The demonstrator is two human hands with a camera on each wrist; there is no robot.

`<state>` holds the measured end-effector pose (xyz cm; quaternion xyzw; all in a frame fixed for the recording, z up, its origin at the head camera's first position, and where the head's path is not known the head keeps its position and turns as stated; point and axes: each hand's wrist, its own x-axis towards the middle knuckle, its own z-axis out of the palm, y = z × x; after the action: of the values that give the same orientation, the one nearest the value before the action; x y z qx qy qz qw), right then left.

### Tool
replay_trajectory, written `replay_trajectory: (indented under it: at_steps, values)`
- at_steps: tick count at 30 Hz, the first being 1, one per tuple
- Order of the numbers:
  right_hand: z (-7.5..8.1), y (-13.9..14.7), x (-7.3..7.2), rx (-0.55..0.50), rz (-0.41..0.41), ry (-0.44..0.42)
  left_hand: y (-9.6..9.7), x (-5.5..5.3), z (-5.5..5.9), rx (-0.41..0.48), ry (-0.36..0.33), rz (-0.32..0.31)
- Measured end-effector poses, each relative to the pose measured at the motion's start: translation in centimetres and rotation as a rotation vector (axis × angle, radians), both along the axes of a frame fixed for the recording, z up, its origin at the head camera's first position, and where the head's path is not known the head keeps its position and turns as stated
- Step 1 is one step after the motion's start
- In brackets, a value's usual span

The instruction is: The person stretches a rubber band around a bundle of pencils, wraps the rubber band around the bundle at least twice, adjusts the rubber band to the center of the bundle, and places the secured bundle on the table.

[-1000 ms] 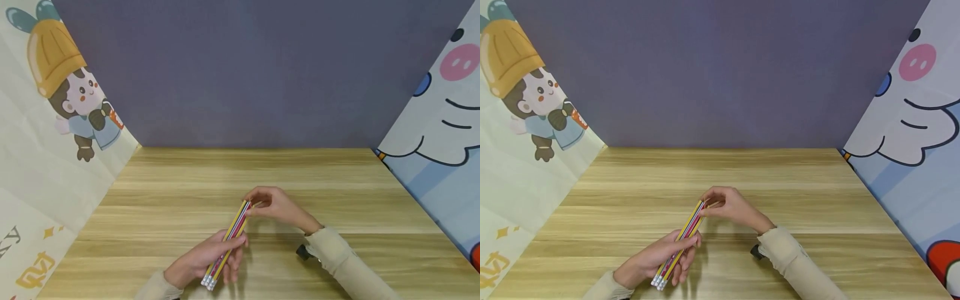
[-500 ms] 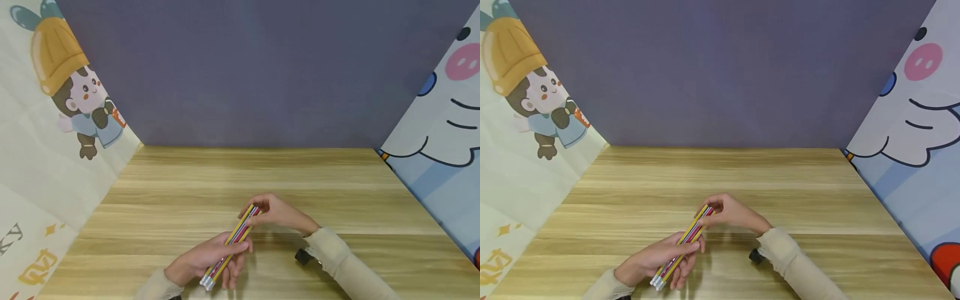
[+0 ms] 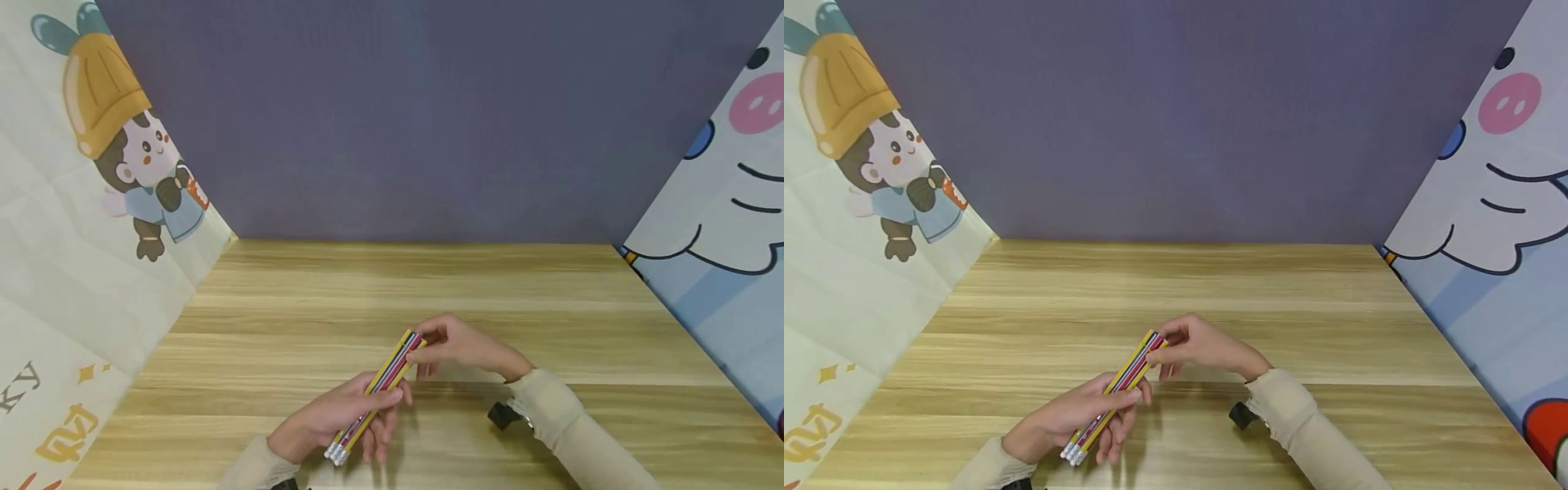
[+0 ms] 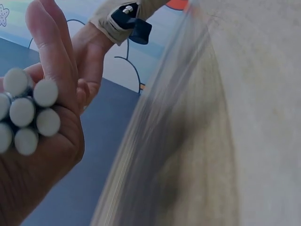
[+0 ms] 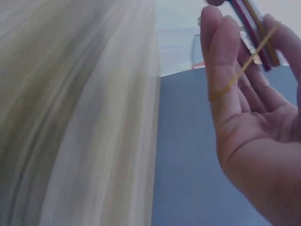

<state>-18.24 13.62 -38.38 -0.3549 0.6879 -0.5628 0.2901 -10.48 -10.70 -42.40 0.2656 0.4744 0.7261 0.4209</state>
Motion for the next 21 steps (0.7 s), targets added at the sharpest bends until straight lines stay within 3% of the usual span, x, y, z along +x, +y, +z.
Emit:
replay_trajectory:
  at_steps: [5, 9, 12, 16, 21]
  values:
    - [0.5, 0.4, 0.1, -0.01, -0.02, -0.055, -0.1, -0.2, 0.0, 0.028, 0.024, 0.051]
    - [0.6, 0.4, 0.0, -0.073, -0.101, -0.085, -0.4, -0.4, 0.2, 0.025, 0.007, 0.152]
    - [0.8, 0.3, 0.1, -0.127, -0.184, -0.069, -0.6, -0.5, 0.3, 0.038, -0.011, 0.194]
    - [1.1, -0.2, 0.8, -0.21, -0.258, -0.013, -0.7, -0.5, 0.3, 0.049, -0.009, 0.207]
    - [1.7, -1.0, 1.9, -0.296, -0.229, 0.154, -0.6, -0.1, 0.3, 0.051, 0.016, 0.178]
